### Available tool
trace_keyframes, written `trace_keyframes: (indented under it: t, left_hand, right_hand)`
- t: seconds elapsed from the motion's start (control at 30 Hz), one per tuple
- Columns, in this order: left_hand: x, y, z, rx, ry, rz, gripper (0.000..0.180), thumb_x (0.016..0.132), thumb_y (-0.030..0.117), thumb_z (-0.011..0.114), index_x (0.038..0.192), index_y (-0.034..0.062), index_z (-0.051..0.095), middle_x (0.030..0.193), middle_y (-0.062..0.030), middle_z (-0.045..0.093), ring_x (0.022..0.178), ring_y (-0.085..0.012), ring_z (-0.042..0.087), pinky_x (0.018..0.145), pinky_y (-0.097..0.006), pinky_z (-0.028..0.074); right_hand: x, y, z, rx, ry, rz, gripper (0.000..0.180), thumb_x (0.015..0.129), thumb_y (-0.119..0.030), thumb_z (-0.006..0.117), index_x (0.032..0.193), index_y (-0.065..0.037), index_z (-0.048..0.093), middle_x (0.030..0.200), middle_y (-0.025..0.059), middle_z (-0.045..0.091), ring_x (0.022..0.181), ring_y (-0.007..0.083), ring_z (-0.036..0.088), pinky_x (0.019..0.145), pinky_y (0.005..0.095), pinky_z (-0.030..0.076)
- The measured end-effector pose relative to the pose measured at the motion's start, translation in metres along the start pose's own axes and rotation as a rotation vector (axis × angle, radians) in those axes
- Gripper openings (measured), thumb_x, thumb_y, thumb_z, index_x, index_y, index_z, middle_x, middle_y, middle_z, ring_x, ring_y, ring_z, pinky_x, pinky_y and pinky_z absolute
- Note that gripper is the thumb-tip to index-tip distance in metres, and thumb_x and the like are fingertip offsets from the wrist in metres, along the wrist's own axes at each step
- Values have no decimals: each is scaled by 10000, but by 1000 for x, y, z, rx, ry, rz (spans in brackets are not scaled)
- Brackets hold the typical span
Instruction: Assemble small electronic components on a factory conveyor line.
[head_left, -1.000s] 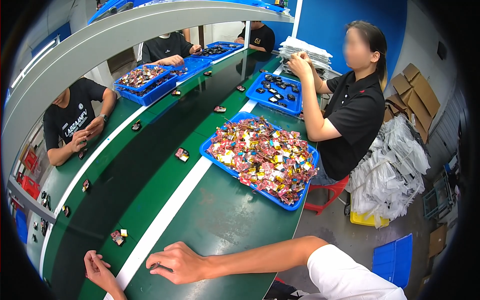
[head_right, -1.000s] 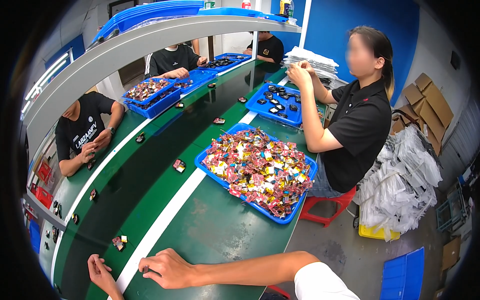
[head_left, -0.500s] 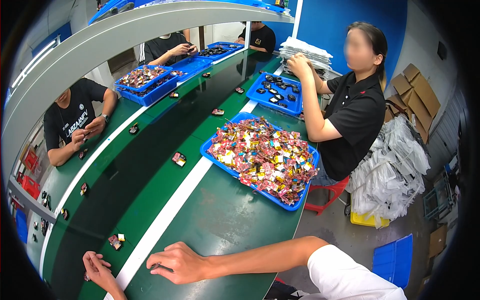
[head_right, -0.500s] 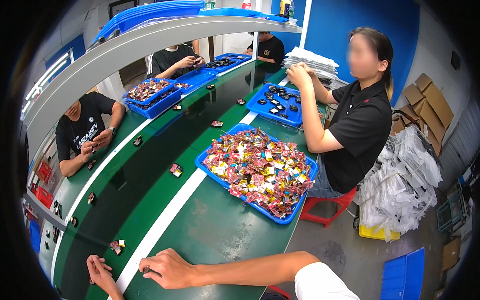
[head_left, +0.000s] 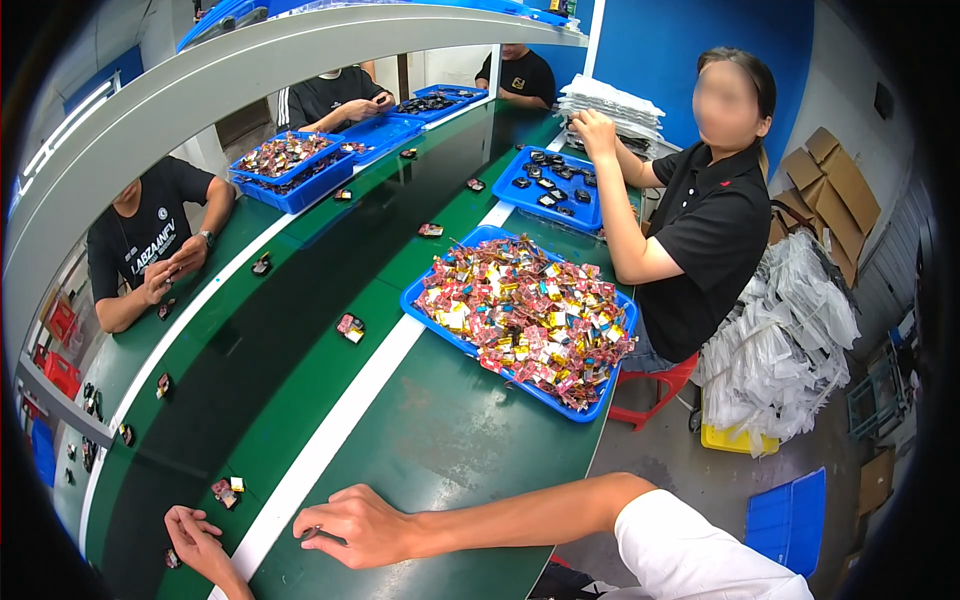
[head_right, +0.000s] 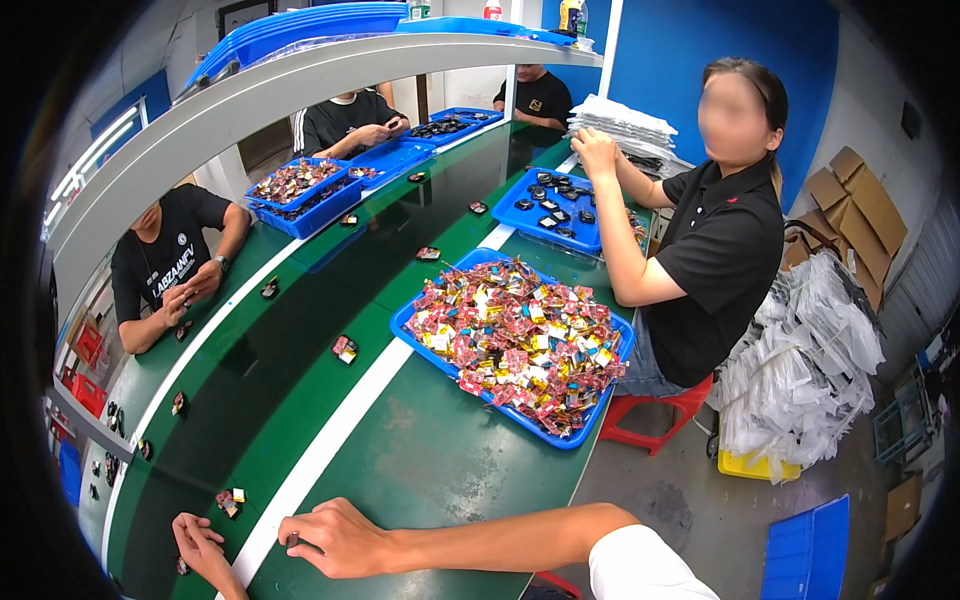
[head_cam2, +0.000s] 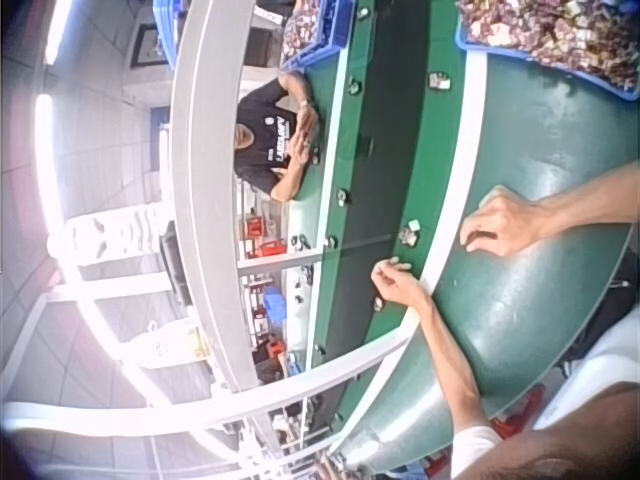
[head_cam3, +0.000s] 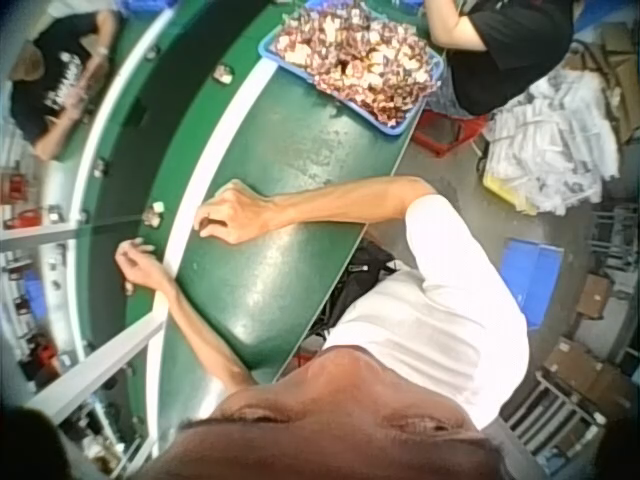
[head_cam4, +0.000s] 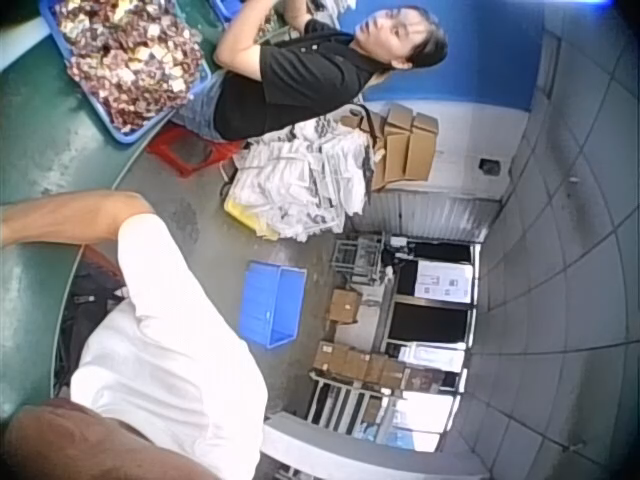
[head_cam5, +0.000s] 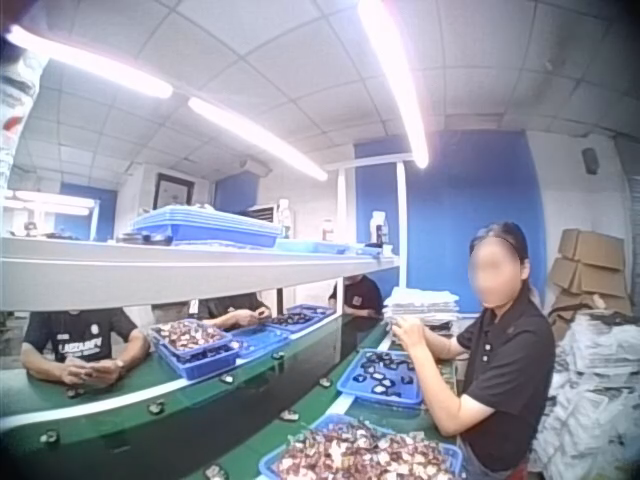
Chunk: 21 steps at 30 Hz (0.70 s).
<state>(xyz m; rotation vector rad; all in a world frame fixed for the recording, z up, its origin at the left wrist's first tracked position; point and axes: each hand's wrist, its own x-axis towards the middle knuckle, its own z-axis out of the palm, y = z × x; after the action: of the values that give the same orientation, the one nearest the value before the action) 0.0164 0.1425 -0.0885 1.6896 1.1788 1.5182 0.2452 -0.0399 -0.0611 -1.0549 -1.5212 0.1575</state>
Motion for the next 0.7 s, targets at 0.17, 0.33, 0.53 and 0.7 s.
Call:
trace_keyframes:
  t: [0.17, 0.33, 0.53, 0.7]
  left_hand:
    - [1, 9, 3, 11, 12, -26, 319, 1094, 285, 458, 881, 62, 542, 778, -9, 574, 516, -25, 459, 429, -191, 257]
    - [2, 6, 1, 57, 7, -72, 426, 1089, 345, 468, 762, 73, 497, 749, -4, 555, 511, -32, 454, 429, -203, 265]
    - [2, 2, -1, 68, -11, -65, 437, 1087, 349, 475, 750, 72, 496, 738, 1, 539, 511, -34, 449, 423, -205, 270]
    - [-2, 11, 6, 49, 46, -53, 275, 1074, 264, 508, 928, 46, 592, 820, 2, 580, 535, -24, 468, 419, -196, 272]
  right_hand:
    - [1, 2, -1, -2, -14, 8, 151, 852, -92, 739, 940, -66, 619, 731, 40, 676, 577, 233, 632, 554, 339, 474]
    - [0, 2, 0, 1, -23, 14, 145, 857, -95, 736, 941, -65, 621, 747, 39, 685, 596, 230, 647, 566, 338, 484]
    - [1, 1, -2, -3, -30, 19, 149, 852, -94, 740, 939, -67, 622, 746, 42, 686, 588, 233, 642, 564, 339, 483]
    - [1, 1, -1, 3, -12, 9, 154, 847, -91, 744, 933, -68, 619, 734, 41, 679, 570, 235, 627, 555, 340, 475]
